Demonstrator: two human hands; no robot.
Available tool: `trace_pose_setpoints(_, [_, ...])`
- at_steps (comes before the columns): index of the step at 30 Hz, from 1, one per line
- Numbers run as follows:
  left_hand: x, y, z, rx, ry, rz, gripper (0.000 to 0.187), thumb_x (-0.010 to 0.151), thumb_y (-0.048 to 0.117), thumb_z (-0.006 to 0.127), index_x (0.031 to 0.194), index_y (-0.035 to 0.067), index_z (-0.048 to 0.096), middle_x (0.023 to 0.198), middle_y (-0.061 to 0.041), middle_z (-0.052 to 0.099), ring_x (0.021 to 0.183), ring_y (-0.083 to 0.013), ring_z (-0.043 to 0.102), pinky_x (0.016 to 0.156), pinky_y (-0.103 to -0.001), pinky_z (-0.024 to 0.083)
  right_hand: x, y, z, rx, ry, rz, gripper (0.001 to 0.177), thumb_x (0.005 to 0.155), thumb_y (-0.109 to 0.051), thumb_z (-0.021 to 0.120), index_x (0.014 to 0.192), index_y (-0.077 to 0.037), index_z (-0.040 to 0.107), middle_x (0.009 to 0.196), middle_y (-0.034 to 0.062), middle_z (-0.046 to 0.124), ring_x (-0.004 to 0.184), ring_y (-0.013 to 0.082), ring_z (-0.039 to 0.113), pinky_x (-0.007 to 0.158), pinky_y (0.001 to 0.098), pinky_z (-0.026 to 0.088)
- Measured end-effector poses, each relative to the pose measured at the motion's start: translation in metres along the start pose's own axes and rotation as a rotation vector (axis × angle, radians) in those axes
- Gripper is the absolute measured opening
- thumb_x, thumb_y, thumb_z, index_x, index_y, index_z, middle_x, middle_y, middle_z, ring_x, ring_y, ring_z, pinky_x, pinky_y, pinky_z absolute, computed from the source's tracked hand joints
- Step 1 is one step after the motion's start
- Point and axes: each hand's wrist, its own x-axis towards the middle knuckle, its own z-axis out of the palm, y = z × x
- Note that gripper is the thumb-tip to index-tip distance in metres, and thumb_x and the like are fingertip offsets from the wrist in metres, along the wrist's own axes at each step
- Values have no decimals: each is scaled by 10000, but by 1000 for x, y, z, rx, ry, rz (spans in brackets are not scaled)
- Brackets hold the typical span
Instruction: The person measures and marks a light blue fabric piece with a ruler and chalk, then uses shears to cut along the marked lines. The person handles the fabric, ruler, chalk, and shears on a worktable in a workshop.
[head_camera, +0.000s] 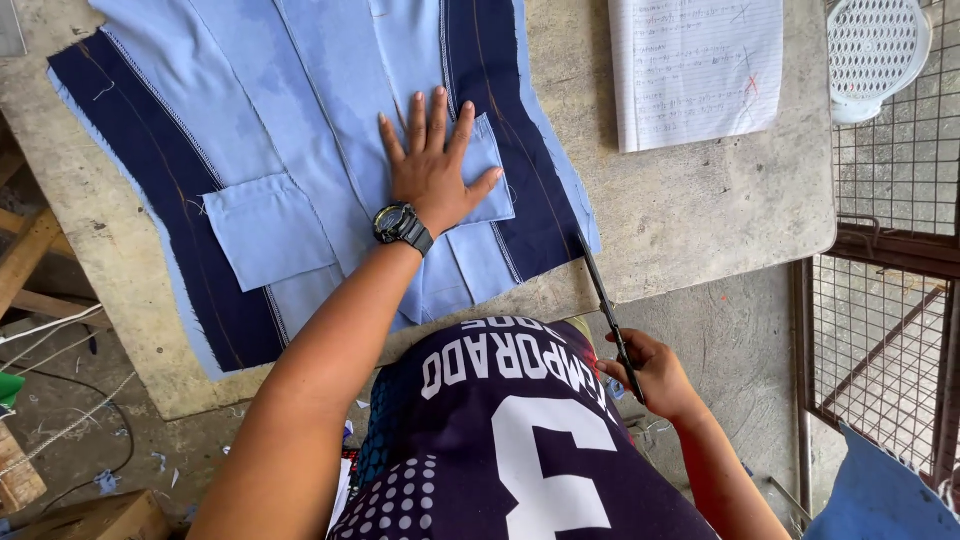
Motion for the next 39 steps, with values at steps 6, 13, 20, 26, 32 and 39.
trace_pose_setpoints(6, [-1, -1, 3, 2, 17, 6, 860, 962, 732, 427, 1634, 224, 252, 1692, -145, 119, 1551, -399, 76, 1166, -750, 5, 22, -21, 1, 32, -27, -70, 428, 820, -254, 834, 1160, -53, 670, 638, -59, 313, 590, 80, 293, 563, 263, 238])
trace_pose_setpoints(13, [-2, -1, 5, 15, 30, 13, 877, 964, 742, 441, 1636, 215, 244, 1692, -142, 128, 1551, -391, 71, 1168, -751, 18, 26, -12, 3, -11, 12, -78, 389, 823, -206, 827, 1136, -29, 677, 555, -52, 287, 525, 72, 304, 468, 251, 419])
trace_pose_setpoints(20, [-1, -1, 6, 15, 53, 16, 880, 955, 742, 451, 1632, 211, 265, 1689, -148, 138, 1548, -388, 76, 1167, -753, 35, 39, -38, -2, 18, -22, -103, 388, 832, -225, 828, 1134, -30, 682, 649, -59, 318, 601, 75, 295, 569, 254, 254])
trace_pose_setpoints(26, [-1, -2, 4, 12, 50, 16, 883, 955, 741, 450, 1632, 205, 265, 1690, -150, 137, 1549, -383, 59, 1166, -754, 20, 47, -36, 0, -52, -2, -139, 364, 827, -242, 834, 1103, -53, 692, 544, -55, 350, 507, 65, 317, 512, 247, 274])
trace_pose_setpoints(32, [-2, -1, 3, 25, 11, 3, 892, 956, 761, 411, 1641, 222, 220, 1698, -135, 104, 1552, -375, 31, 1174, -748, 19, 52, -59, 0, -28, -13, -69, 420, 821, -257, 827, 1167, -58, 695, 709, -32, 521, 644, 82, 447, 621, 254, 387])
trace_pose_setpoints(39, [-1, -4, 10, -26, 51, 43, 883, 978, 704, 466, 1642, 170, 236, 1690, -214, 105, 1549, -445, 45, 1118, -808, -43, 66, -58, -5, -9, 13, -69, 424, 784, -158, 878, 1112, 34, 690, 527, 129, 635, 454, 185, 607, 525, 263, 421])
